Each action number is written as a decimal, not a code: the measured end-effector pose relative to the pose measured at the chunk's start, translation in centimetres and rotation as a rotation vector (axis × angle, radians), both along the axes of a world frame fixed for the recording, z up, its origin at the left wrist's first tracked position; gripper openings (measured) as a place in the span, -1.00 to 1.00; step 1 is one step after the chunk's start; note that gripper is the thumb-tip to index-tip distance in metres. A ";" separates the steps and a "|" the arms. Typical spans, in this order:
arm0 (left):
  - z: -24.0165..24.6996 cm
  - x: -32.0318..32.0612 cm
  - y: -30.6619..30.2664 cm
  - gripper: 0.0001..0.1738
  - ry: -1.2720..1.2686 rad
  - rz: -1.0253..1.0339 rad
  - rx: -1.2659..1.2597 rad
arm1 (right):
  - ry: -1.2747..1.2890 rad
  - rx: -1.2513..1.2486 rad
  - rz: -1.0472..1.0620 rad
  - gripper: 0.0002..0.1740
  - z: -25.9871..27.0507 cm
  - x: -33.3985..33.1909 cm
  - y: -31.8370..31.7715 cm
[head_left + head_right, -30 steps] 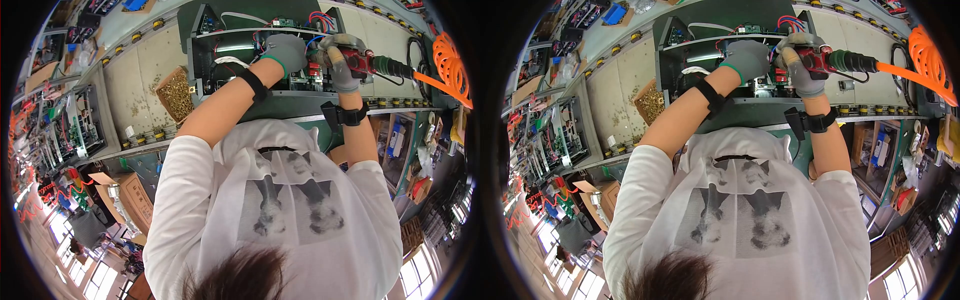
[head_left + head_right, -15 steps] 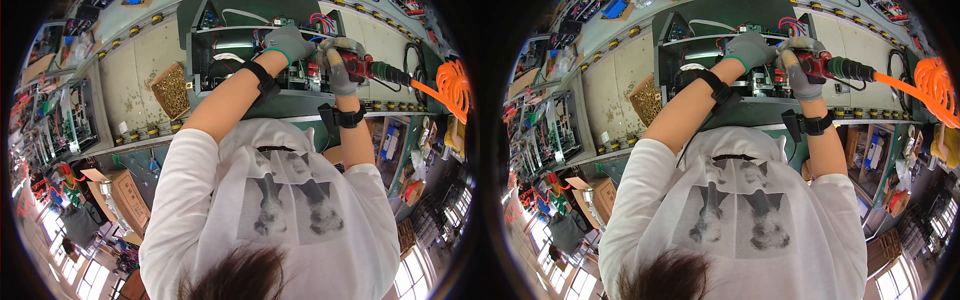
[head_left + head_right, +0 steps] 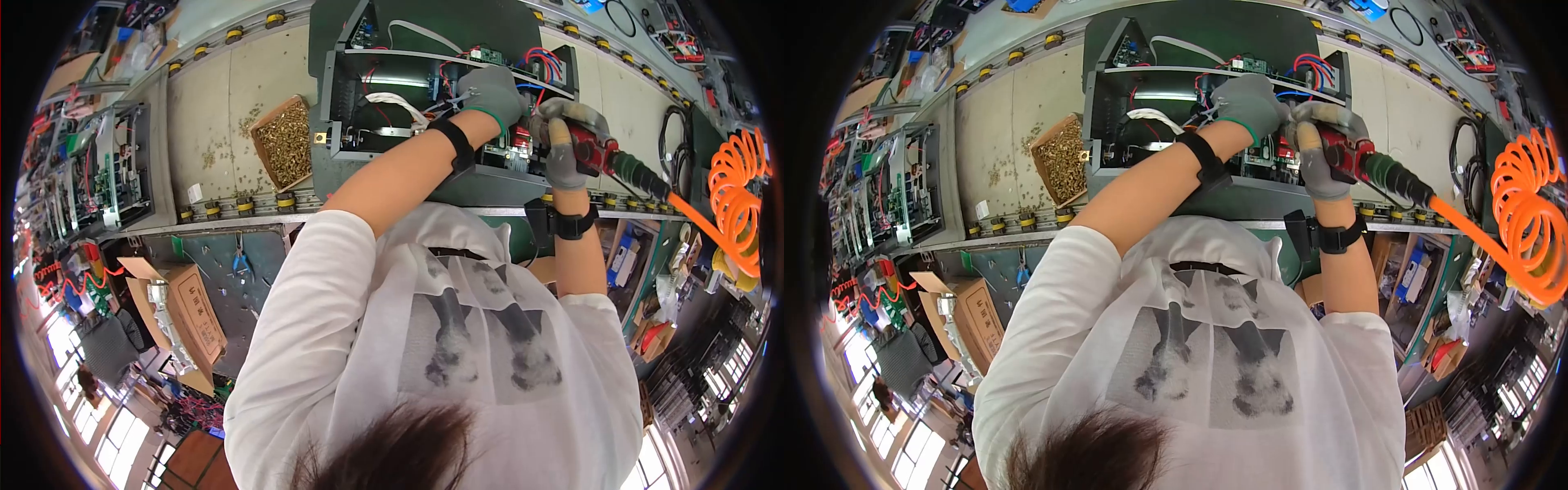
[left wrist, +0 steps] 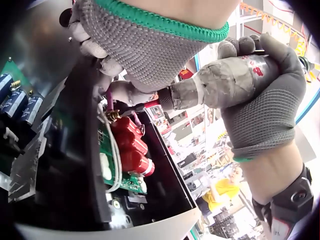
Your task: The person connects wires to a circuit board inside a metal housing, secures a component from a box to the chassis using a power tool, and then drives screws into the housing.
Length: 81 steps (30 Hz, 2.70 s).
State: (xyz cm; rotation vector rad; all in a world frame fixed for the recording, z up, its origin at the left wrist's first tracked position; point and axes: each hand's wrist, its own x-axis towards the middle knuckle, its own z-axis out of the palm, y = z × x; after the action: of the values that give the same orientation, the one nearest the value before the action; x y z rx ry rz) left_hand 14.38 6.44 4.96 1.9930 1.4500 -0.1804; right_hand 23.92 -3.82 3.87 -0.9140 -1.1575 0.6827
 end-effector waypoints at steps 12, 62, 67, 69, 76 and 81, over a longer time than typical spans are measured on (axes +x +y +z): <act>-1.4 -0.1 1.6 -0.54 0.004 -0.143 -0.038 | 0.049 -0.043 -0.017 -0.71 1.4 -0.4 0.9; -3.0 -4.6 -7.4 -0.67 -1.224 0.443 -1.301 | 0.394 0.040 -0.394 -0.66 9.4 2.5 -5.3; -1.6 -4.5 -7.2 -0.68 -1.233 0.477 -1.426 | 0.574 0.140 -0.323 -0.69 8.7 2.1 -6.1; -1.4 -4.3 -7.5 -0.67 -1.190 0.500 -1.429 | 0.601 0.169 -0.307 -0.72 8.2 2.2 -6.3; -0.9 -4.1 -7.9 -0.65 -1.189 0.485 -1.471 | 0.591 0.186 -0.263 -0.72 7.8 1.8 -6.8; -1.1 -4.0 -8.3 -0.72 -1.242 0.593 -1.501 | 0.571 0.176 -0.255 -0.73 7.7 1.8 -7.0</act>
State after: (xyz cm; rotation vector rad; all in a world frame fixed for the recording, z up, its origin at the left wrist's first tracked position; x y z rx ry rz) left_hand 10.36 -1.91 3.91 0.1862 0.5392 0.1886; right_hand 25.73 -10.78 11.53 -0.6420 -0.5700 0.5704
